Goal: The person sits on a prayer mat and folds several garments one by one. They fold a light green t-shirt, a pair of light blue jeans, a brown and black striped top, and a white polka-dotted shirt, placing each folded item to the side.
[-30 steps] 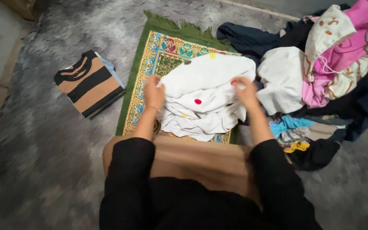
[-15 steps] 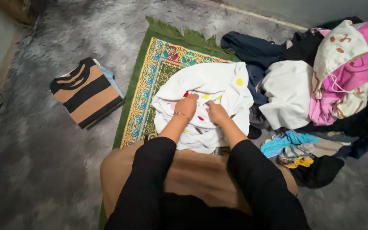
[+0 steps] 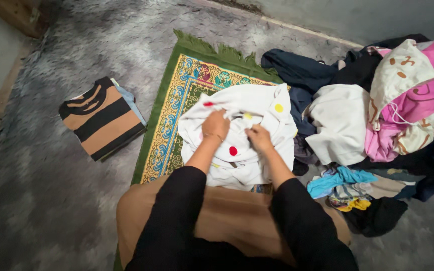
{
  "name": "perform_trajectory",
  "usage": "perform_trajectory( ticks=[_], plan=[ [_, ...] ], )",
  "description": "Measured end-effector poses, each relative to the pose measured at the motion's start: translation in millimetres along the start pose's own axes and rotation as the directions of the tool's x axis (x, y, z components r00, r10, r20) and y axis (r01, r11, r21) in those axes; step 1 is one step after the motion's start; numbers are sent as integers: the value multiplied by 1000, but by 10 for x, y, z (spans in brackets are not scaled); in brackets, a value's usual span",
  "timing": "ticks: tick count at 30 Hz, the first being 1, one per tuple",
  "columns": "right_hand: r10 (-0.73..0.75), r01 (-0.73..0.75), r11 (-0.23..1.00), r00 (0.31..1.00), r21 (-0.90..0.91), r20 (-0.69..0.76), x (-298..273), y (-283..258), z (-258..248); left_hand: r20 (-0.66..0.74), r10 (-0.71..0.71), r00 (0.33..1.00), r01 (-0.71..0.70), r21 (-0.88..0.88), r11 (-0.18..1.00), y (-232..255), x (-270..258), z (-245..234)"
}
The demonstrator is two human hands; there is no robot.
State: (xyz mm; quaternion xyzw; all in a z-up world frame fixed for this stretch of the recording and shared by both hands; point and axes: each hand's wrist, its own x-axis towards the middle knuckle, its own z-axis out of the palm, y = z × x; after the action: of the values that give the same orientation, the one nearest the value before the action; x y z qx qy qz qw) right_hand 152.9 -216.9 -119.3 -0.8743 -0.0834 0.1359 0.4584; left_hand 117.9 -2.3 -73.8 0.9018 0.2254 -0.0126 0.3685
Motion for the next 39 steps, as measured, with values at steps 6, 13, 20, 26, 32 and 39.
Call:
perform_trajectory(
  ticks=[6,13,20,26,32,39],
  plan=[
    [50,11,915,989,404,-140,111,-581,-1085,-227,-37,973,-103,-575,812,12,437,-791],
    [-121,244,774,963,584,-243,-418,-2416,-2191,-75,171,982,-138,-907,398,684,111,-2098],
    [-161,181,585,981,790,-106,-1200,-3369,-2580,-194,373,907,-324,-888,326,1304,-617,-3065],
    [-245,225,650,966,726,-80,-1206,-3097,-2796,-183,233,955,-205,-976,71,1323,-618,-3383],
    [-122,349,653,925,673,-361,-392,-2287,-2497,-408,376,832,-501,-844,194,965,-111,-2742],
    [-306,314,941,949,-131,75,-491,-971,-1234,-140,128,982,-150,-161,975,-374,-304,-1380]
  ],
)
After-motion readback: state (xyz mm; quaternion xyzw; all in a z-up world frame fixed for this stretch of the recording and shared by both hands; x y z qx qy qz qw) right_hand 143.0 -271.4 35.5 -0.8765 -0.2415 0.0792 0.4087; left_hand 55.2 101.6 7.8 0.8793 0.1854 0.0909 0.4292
